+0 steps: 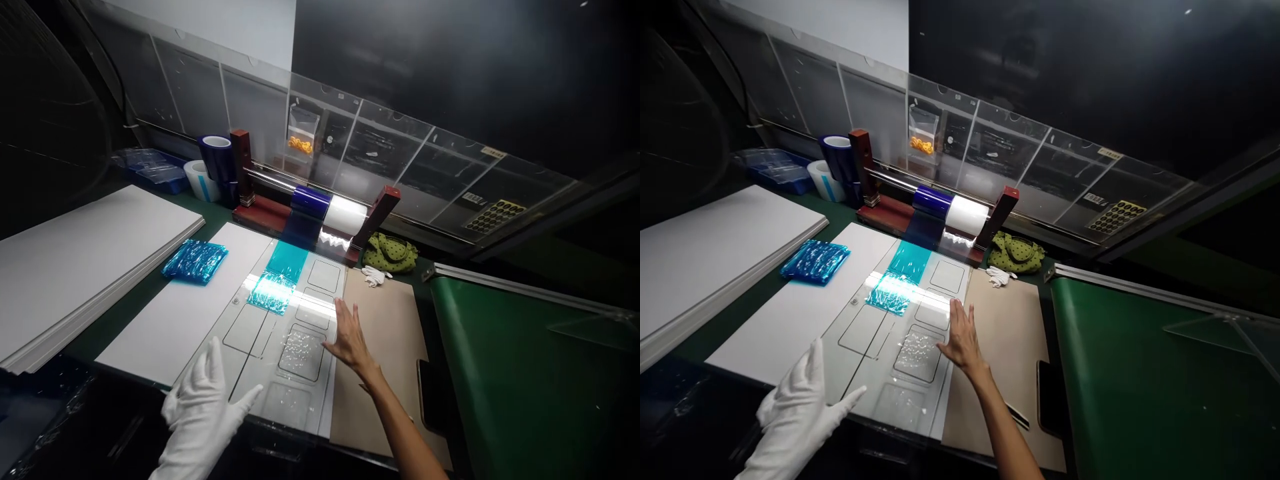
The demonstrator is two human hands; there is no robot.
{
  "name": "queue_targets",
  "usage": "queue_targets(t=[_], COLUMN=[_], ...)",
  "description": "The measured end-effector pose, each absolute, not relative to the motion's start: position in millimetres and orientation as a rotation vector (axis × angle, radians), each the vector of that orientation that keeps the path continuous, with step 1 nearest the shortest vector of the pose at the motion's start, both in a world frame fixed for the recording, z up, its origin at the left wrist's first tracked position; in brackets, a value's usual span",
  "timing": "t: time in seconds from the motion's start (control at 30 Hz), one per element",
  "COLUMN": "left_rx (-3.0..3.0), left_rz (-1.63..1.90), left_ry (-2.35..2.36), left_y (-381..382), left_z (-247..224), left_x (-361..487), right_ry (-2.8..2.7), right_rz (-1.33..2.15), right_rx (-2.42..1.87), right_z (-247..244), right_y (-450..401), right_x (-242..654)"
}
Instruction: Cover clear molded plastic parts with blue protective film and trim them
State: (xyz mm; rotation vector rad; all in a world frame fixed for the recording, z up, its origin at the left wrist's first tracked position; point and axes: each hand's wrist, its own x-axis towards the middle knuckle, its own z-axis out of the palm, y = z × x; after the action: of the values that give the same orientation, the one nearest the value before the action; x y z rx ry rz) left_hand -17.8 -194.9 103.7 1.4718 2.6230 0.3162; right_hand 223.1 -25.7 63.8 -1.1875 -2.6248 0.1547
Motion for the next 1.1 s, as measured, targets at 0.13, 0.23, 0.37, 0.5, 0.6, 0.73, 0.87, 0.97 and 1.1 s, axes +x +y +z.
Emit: queue_targets(t=[0.13, 0.23, 0.37, 0.5, 0.6, 0.73, 0.87, 0.97, 1.1], left_rx=[1.389, 1.357, 1.342, 1.326, 1.332, 1.32, 1.275, 1.189, 1.081], left_rz=[0.114, -0.041, -0.083, -0.068, -0.06, -0.065, -0.054, 0.048, 0.568], left_ry=[2.624, 2.603, 2.568, 2.556, 2.542, 2.539, 2.526, 2.49, 2.23], left_y=[-211.0, -214.3, -207.6, -198.9, -195.2, -193.5, -187.7, -169.6, -108.8], left_z=[75.1, 65.3, 61.2, 63.6, 67.7, 67.8, 66.2, 72.9, 83.5], left_x=[-27.8, -22.0, -16.1, -18.6, -21.4, -21.6, -22.2, -32.5, -62.9], right_ry=[-2.716, -2.765, -2.793, -2.811, -2.811, -2.811, -2.837, -2.8, -2.639], right_rz=[0.131, 0.142, 0.176, 0.202, 0.212, 0.224, 0.244, 0.251, 0.215], right_rx=[-1.174, -1.162, -1.16, -1.144, -1.135, -1.124, -1.171, -1.243, -1.305], right_z=[43.8, 32.5, 26.1, 24.4, 21.5, 15.7, 19.0, 29.2, 39.2], right_y=[6.1, 14.2, 17.1, 18.8, 19.8, 21.6, 23.2, 21.2, 7.2], right_x=[224.6, 223.9, 222.5, 221.2, 221.3, 221.3, 219.6, 219.3, 221.5])
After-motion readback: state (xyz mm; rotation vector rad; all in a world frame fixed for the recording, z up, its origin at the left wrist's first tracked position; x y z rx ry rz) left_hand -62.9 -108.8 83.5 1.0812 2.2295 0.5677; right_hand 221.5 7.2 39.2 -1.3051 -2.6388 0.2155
